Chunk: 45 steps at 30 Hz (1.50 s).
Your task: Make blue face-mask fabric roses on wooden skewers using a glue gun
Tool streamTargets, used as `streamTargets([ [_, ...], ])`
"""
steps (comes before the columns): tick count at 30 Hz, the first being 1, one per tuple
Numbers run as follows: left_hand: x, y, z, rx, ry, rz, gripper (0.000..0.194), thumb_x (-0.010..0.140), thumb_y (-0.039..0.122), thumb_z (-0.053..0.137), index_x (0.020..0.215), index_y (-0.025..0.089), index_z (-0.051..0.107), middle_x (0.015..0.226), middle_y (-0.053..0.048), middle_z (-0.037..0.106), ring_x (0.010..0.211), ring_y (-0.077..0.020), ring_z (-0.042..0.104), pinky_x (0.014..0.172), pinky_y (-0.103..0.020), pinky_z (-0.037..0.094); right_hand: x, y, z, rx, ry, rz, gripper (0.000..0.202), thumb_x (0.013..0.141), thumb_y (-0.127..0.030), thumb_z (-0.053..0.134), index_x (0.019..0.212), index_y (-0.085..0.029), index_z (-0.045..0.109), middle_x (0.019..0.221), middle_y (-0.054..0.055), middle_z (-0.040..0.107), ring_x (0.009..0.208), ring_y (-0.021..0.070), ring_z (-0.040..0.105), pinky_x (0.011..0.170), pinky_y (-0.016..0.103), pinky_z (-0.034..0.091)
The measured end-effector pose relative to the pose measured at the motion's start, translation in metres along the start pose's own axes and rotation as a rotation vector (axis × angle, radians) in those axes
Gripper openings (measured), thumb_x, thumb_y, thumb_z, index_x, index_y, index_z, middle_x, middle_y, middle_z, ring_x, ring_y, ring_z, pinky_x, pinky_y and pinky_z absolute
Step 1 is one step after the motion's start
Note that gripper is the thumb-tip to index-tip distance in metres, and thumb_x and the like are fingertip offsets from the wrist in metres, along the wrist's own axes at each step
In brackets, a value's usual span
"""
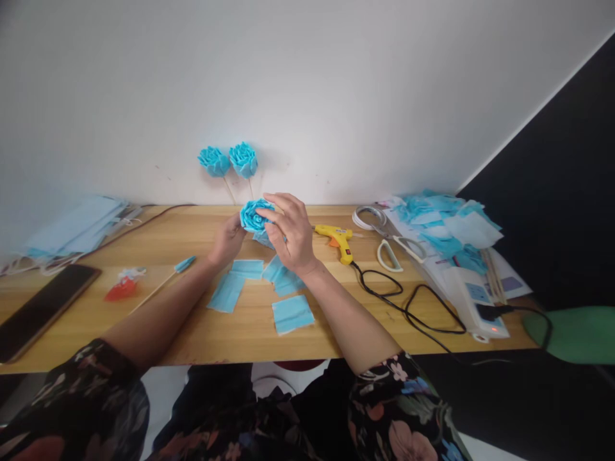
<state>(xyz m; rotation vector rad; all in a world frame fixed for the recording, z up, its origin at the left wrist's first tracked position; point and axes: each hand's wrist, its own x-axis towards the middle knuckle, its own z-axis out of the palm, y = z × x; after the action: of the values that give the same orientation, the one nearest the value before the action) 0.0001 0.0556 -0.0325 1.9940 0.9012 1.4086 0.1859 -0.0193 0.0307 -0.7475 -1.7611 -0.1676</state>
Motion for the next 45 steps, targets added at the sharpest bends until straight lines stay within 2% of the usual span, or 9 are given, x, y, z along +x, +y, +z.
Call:
streamTargets([
  [4, -0.0005, 0.0010, 0.0001, -0.017, 0.006, -0.024, 0.013, 0.089, 0.027, 0.059, 0.089, 0.018, 0.070, 0.086, -0.004, 0.072, 0.084, -0.0185, 0.066, 0.082, -0.030, 0.051, 0.0004, 0.0000, 0.0000, -0.004, -0.004, 0.001, 0.033, 0.104, -0.034, 0.040, 0.118, -0.028, 0.069, 0.134, 0.007, 0.066, 0.128, 0.0259, 0.055, 0.106, 0.051, 0.050],
  [9, -0.0005, 0.0017, 0.0000, -0.053, 0.022, -0.019, 0.011, 0.082, 0.024, 0.067, 0.091, 0.018, 0.070, 0.088, -0.004, 0.073, 0.082, -0.0179, 0.066, 0.081, -0.029, 0.052, -0.0001, 0.0009, 0.0003, 0.012, 0.004, -0.012, 0.032, 0.104, -0.033, 0.041, 0.117, -0.029, 0.070, 0.134, 0.007, 0.066, 0.128, 0.0257, 0.055, 0.105, 0.051, 0.051],
  [19, -0.0027, -0.0052, -0.0003, -0.027, 0.013, -0.035, 0.016, 0.087, 0.027, 0.062, 0.095, 0.018, 0.072, 0.094, -0.006, 0.076, 0.094, -0.0213, 0.069, 0.092, -0.034, 0.053, 0.0000, -0.0013, -0.0005, 0.000, -0.024, 0.019, 0.035, 0.104, -0.037, 0.038, 0.118, -0.029, 0.069, 0.134, 0.007, 0.066, 0.128, 0.0267, 0.056, 0.106, 0.052, 0.050],
  [25, -0.0024, -0.0008, -0.0008, -0.025, 0.012, -0.021, 0.021, 0.090, 0.034, 0.060, 0.096, 0.017, 0.071, 0.093, -0.006, 0.076, 0.091, -0.0211, 0.069, 0.088, -0.032, 0.053, -0.0002, 0.0006, 0.0005, 0.007, -0.009, 0.007, 0.033, 0.104, -0.034, 0.040, 0.118, -0.028, 0.069, 0.133, 0.007, 0.066, 0.127, 0.0258, 0.056, 0.105, 0.052, 0.051],
  [45, -0.0030, -0.0020, -0.0005, -0.050, -0.011, -0.031, 0.015, 0.089, 0.031, 0.061, 0.088, 0.019, 0.069, 0.085, -0.004, 0.072, 0.083, -0.0188, 0.065, 0.078, -0.029, 0.049, -0.0006, 0.0003, 0.0002, 0.012, -0.007, -0.005, 0.031, 0.103, -0.034, 0.041, 0.122, -0.030, 0.065, 0.134, 0.007, 0.065, 0.129, 0.0260, 0.056, 0.106, 0.052, 0.050],
])
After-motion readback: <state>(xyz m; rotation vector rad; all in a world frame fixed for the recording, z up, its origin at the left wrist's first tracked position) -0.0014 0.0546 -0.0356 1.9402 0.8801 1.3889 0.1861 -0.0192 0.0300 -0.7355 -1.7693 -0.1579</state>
